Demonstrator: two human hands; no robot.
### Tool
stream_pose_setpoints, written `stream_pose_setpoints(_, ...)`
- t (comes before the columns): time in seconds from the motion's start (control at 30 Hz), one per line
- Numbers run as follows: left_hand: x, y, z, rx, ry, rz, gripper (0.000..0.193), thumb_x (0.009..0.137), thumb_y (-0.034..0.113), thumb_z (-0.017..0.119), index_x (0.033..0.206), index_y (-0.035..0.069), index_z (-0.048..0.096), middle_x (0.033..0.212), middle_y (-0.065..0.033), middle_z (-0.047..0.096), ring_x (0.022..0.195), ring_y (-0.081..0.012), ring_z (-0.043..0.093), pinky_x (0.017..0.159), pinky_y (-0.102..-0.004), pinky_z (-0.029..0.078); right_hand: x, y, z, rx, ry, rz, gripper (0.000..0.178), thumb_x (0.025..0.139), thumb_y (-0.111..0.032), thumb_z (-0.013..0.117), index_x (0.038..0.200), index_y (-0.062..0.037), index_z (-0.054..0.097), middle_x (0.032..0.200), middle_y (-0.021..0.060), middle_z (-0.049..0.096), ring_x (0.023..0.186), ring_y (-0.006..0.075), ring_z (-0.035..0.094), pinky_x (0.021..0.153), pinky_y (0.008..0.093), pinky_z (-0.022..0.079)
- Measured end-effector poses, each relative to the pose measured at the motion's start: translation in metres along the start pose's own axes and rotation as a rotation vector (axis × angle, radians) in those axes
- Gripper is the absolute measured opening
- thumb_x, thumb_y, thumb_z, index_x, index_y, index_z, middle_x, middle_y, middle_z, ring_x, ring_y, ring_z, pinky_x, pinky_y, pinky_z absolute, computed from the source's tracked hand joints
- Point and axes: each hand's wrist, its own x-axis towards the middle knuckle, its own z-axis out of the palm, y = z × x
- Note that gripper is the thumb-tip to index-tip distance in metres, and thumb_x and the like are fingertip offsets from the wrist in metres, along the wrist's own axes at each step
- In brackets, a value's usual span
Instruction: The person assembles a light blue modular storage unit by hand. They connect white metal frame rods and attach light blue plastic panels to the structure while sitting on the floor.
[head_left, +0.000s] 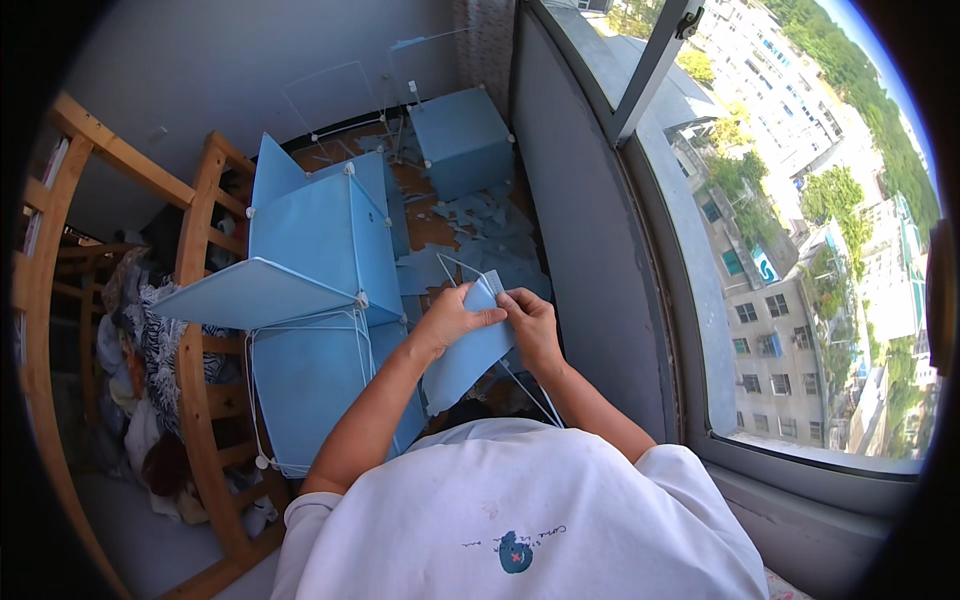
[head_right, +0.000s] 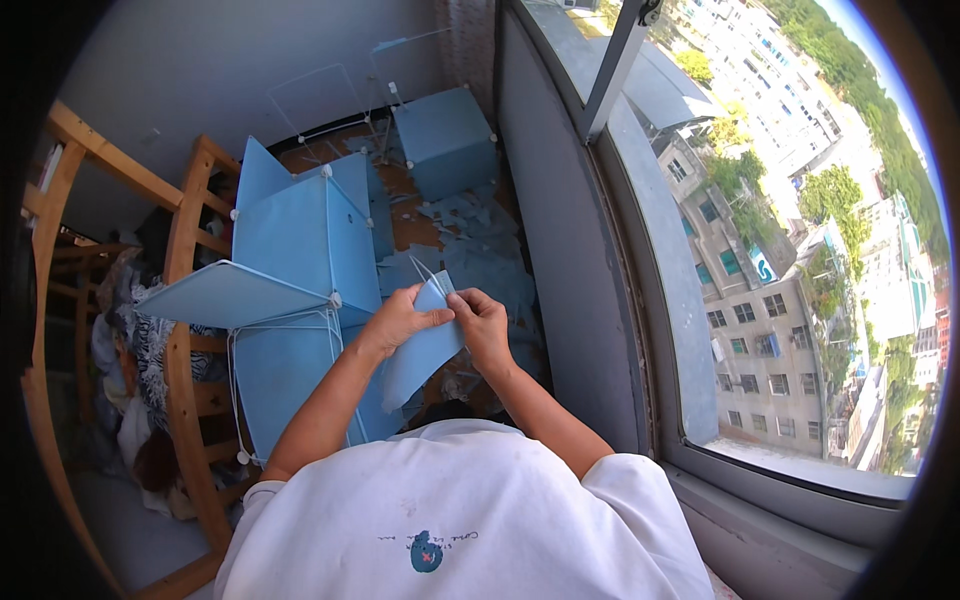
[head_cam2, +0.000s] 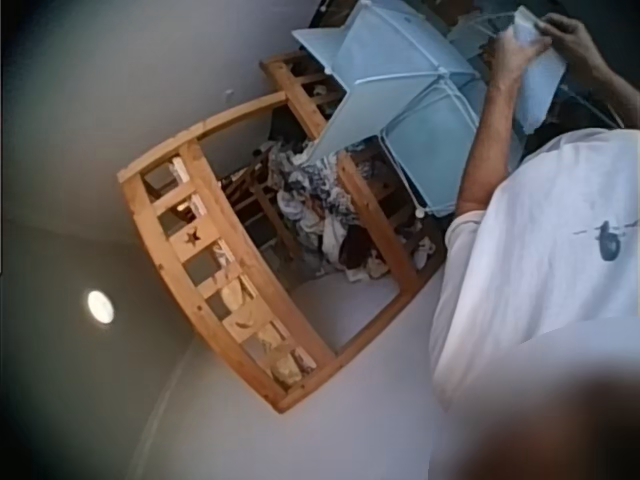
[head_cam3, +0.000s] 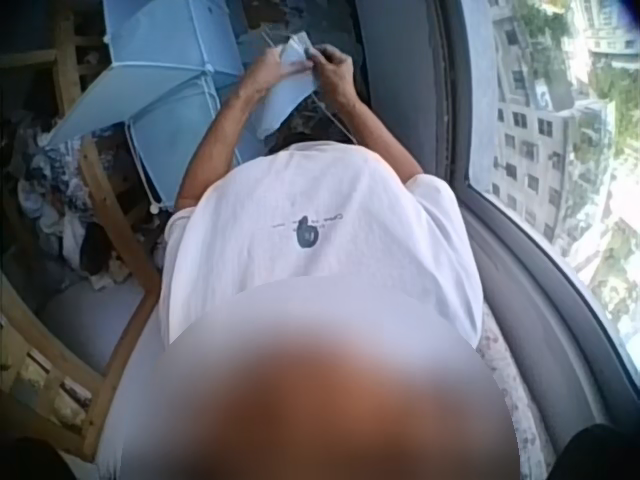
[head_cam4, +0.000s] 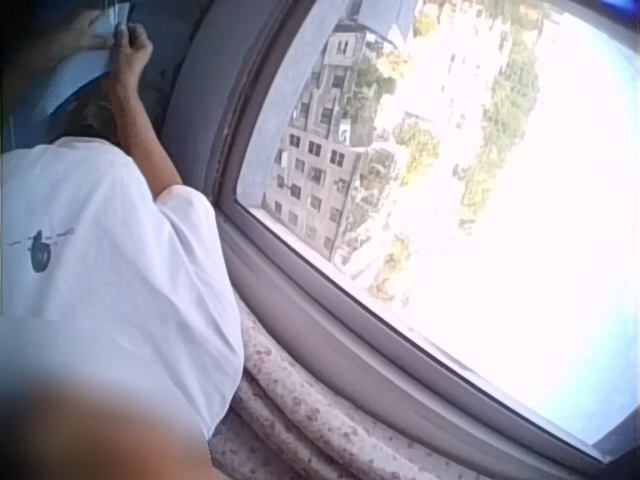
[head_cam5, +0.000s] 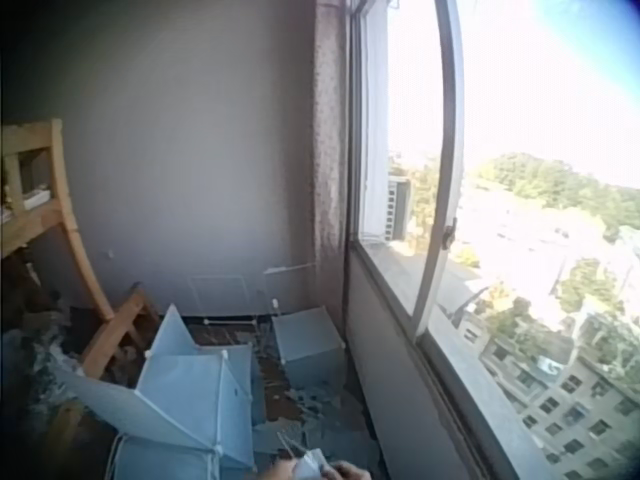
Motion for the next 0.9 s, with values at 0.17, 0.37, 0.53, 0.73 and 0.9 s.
stream_pose_setpoints(0.17, -0.009, 0.005, 0.003, 0.115, 0.043, 0.004, 0.025, 0.075, 0.018, 0.069, 0.091, 0.000, 0.061, 0.078, -0.0061, 0.064, 0.068, -0.0108, 0.059, 0.063, -0.0266, 0.050, -0.001, 0.000, 0.001, -0.064, 0.025, -0.009, 0.018, 0.086, -0.020, 0.059, 0.082, -0.0026, 0.062, 0.067, -0.0019, 0.054, 0.060, 0.0053, 0.044, 0.056, 0.0218, 0.036)
stream_pose_setpoints(0.37, -0.014, -0.001, -0.008, 0.051, -0.082, 0.118, 0.022, 0.078, 0.019, 0.065, 0.091, 0.002, 0.062, 0.077, -0.0064, 0.064, 0.068, -0.0131, 0.061, 0.063, -0.0272, 0.050, -0.002, -0.019, 0.000, 0.170, -0.090, 0.173, 0.019, 0.087, -0.017, 0.057, 0.083, 0.0003, 0.062, 0.068, 0.0003, 0.056, 0.060, 0.0065, 0.048, 0.055, 0.0222, 0.039)
stream_pose_setpoints(0.53, -0.016, 0.001, -0.021, 0.036, -0.202, 0.114, 0.021, 0.077, 0.018, 0.066, 0.092, 0.003, 0.063, 0.078, -0.0040, 0.064, 0.070, -0.0104, 0.060, 0.064, -0.0259, 0.049, 0.001, -0.015, -0.002, 0.250, -0.195, 0.330, 0.021, 0.087, -0.021, 0.058, 0.086, -0.0007, 0.061, 0.073, 0.0033, 0.058, 0.061, 0.0098, 0.051, 0.055, 0.0246, 0.042)
stream_pose_setpoints(0.73, -0.019, 0.000, -0.026, 0.011, -0.074, 0.063, 0.023, 0.076, 0.019, 0.066, 0.092, 0.003, 0.063, 0.077, -0.0046, 0.064, 0.067, -0.0114, 0.060, 0.062, -0.0256, 0.049, -0.012, -0.019, 0.001, -0.012, -0.216, 0.253, 0.024, 0.087, -0.025, 0.057, 0.088, -0.0016, 0.060, 0.080, 0.0049, 0.059, 0.064, 0.0110, 0.054, 0.056, 0.0240, 0.046)
stream_pose_setpoints(0.9, -0.022, -0.003, -0.024, 0.071, -0.053, 0.064, 0.021, 0.077, 0.019, 0.065, 0.091, 0.002, 0.063, 0.076, -0.0047, 0.064, 0.065, -0.0112, 0.060, 0.060, -0.0252, 0.049, -0.019, -0.003, 0.001, 0.007, -0.133, 0.218, 0.024, 0.088, -0.024, 0.056, 0.087, -0.0005, 0.060, 0.074, 0.0041, 0.058, 0.062, 0.0086, 0.054, 0.049, 0.0209, 0.045)
